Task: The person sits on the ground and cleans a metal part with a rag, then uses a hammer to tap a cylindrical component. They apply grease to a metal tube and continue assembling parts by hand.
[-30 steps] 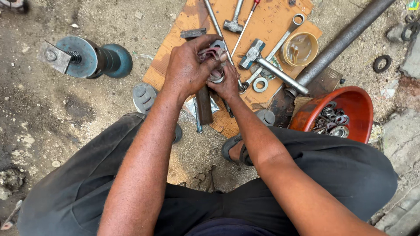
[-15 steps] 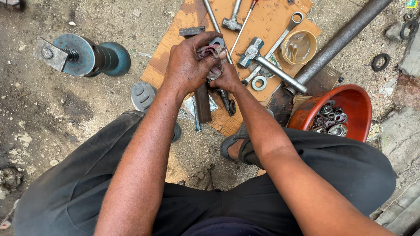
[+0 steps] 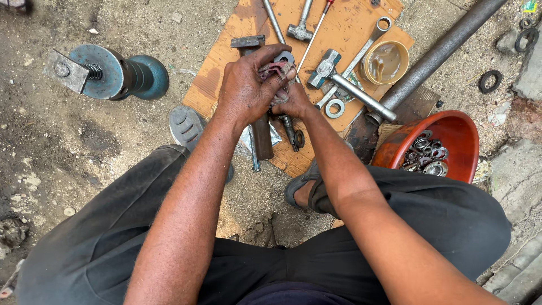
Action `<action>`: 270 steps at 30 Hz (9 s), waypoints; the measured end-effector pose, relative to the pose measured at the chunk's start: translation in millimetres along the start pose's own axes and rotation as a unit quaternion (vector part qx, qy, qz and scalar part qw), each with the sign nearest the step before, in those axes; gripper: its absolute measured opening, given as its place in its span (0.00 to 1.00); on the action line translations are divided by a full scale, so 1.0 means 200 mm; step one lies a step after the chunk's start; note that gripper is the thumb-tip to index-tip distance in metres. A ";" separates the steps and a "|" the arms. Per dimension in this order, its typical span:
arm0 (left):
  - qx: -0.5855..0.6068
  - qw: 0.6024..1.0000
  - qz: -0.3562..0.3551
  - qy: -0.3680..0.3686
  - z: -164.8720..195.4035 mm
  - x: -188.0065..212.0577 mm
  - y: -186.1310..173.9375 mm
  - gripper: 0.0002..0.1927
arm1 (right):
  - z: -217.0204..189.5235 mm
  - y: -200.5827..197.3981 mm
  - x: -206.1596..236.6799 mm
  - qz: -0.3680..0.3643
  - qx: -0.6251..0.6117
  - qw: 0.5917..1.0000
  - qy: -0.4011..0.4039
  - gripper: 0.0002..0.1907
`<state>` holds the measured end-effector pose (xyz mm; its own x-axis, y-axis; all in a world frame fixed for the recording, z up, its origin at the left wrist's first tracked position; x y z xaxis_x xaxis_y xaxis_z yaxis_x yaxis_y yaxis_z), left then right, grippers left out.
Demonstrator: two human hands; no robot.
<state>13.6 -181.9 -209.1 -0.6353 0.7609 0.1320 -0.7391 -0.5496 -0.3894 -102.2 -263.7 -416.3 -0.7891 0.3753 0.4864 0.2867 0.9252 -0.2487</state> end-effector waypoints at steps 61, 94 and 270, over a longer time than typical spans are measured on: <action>0.038 0.999 -0.008 0.009 -0.01 -0.02 0.12 0.25 | 0.06 -0.04 0.02 -0.071 0.142 0.987 0.025 0.48; -0.032 0.999 0.018 0.006 0.03 -0.04 0.13 0.23 | 0.34 -0.29 0.70 0.211 -0.074 0.949 0.222 0.16; -0.327 0.945 -0.024 0.023 0.36 0.04 -0.02 0.15 | -0.51 -0.46 0.44 0.175 -0.203 0.960 -0.085 0.26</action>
<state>-4.9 -198.1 -141.6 -0.5836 0.8015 0.1304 -0.4614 -0.1951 -0.8655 -142.1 -309.5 -264.4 -0.6726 0.6850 0.2801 0.7117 0.7024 -0.0089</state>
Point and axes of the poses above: each hand's wrist, its own x-axis away from the middle knuckle, its own y-axis out of the palm, z = x × y, the point moved 8 cm from there along -x, towards the middle knuckle, and after that the axes turned 3 degrees about z, right-handed, at the moved point
